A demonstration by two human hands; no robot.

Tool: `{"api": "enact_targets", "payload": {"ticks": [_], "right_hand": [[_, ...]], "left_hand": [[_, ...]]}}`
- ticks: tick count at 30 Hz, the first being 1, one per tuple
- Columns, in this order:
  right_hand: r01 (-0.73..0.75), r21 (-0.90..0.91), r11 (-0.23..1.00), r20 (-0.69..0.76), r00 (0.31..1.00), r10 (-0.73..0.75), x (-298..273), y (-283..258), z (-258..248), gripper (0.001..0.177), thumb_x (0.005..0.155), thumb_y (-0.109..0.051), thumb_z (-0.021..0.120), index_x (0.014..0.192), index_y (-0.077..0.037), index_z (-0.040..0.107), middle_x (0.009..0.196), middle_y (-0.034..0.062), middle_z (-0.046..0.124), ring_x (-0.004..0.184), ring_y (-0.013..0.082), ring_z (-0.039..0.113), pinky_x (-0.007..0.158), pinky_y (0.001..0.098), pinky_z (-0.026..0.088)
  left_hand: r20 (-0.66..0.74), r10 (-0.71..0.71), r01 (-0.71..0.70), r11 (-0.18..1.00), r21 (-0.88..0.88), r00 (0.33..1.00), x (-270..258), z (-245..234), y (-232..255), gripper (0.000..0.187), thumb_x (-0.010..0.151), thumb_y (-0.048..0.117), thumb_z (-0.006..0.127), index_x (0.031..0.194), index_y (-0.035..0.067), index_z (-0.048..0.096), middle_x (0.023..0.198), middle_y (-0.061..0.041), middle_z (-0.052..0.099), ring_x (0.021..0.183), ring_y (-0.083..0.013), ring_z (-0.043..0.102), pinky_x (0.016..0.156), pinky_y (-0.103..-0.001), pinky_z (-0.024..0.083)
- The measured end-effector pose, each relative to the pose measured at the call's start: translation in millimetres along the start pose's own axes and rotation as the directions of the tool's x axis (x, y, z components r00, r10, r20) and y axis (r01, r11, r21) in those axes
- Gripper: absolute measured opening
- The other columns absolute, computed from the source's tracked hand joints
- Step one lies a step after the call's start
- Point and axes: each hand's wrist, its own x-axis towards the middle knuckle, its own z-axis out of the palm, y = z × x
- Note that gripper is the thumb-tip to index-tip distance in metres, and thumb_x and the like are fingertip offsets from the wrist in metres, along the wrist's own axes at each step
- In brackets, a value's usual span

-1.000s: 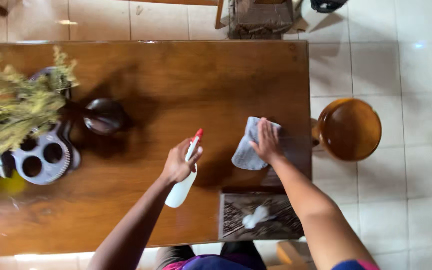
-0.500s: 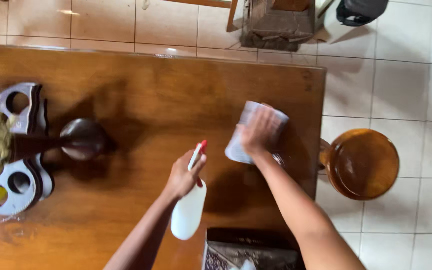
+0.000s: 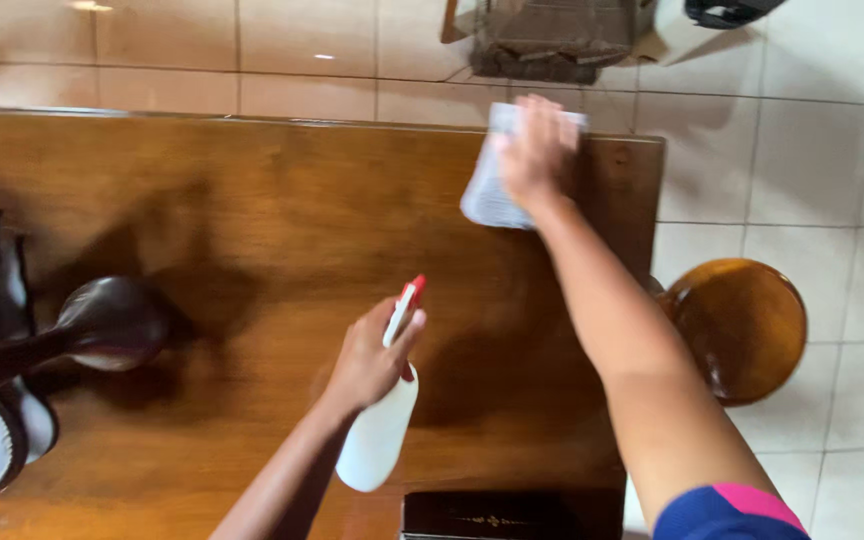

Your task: The person cleans a wooden table by spraying a cleaning solution and wiping the surface with a cloth. They move decorative items aside to clean underneath, then return them to the table.

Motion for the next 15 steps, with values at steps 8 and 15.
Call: {"api": "enact_targets", "payload": {"ticks": [8, 15], "right_hand": [[-0.343, -0.081, 0.936, -0.038, 0.939, 0.341, -196, 94, -79, 0.074, 0.109, -0.038, 0.046, 0.157, 0.014, 0.022, 0.164, 0.0372, 0.023, 0.151, 0.0505, 0.027, 0.124, 0.0544, 0.021], [-0.52, -0.092, 0.849, 0.0, 0.853, 0.522, -262, 75, -84, 0.079, 0.103, -0.038, 0.049, 0.156, 0.013, 0.02, 0.159, 0.037, 0.03, 0.146, 0.0494, 0.035, 0.121, 0.0538, 0.028]], "left_hand": [[0.108, -0.09, 0.074, 0.987, 0.142, 0.99, 50, 40, 61, 0.055, 0.096, 0.051, 0.06, 0.108, -0.002, 0.071, 0.065, -0.009, 0.065, 0.052, -0.0196, 0.069, 0.052, -0.038, 0.056], [0.179, -0.041, 0.041, 0.999, 0.002, 0.983, 53, 50, 67, 0.048, 0.093, 0.046, 0.059, 0.118, 0.005, 0.063, 0.078, -0.007, 0.067, 0.048, -0.0213, 0.066, 0.049, -0.037, 0.055]]}}
